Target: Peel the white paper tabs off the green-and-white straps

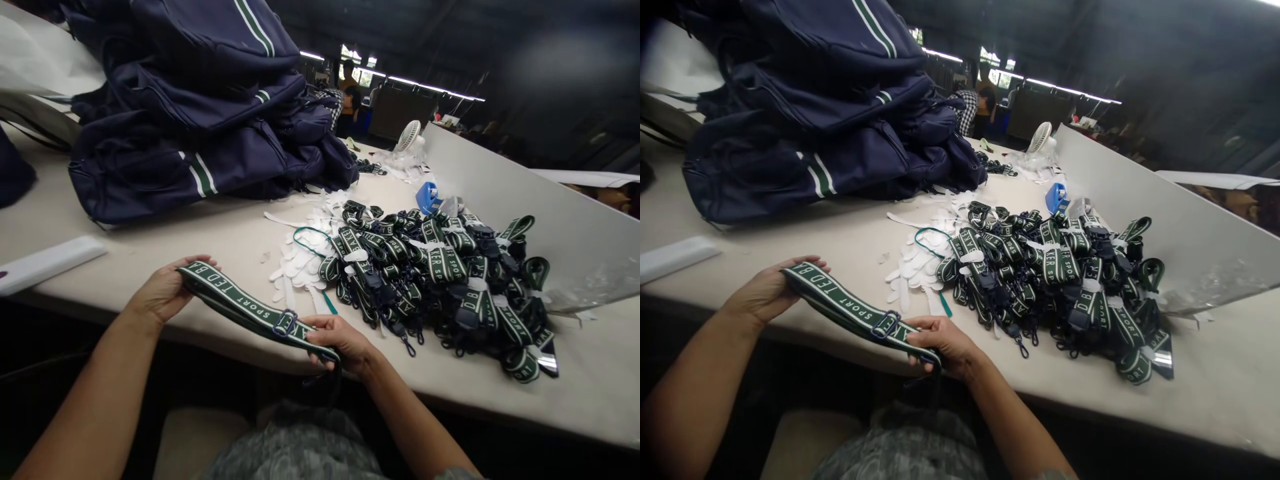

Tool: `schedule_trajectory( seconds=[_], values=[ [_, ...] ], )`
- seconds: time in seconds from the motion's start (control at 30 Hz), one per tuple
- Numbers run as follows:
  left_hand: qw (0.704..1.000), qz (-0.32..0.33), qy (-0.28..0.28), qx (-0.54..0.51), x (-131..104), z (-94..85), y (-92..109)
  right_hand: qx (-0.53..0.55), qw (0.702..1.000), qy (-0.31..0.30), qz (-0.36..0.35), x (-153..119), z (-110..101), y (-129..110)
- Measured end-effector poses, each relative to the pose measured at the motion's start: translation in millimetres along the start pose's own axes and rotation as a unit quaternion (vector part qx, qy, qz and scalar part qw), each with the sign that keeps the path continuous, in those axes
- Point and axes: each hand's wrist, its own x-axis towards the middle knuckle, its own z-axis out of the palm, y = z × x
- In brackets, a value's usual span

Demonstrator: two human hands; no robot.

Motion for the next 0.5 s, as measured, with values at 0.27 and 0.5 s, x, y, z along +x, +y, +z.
schedule_trajectory(
  seconds=[0.27, 0.5],
  values=[
    [0.847, 0.179, -0.222, 0.450, -77, 43.2, 11, 0.002, 0.999, -0.043, -0.032, 3, 3, -34],
    [0.869, 0.253, -0.131, 0.404, -102, 82.3, -22, -0.030, 0.997, -0.050, -0.050, 5, 26, -39]
  ],
)
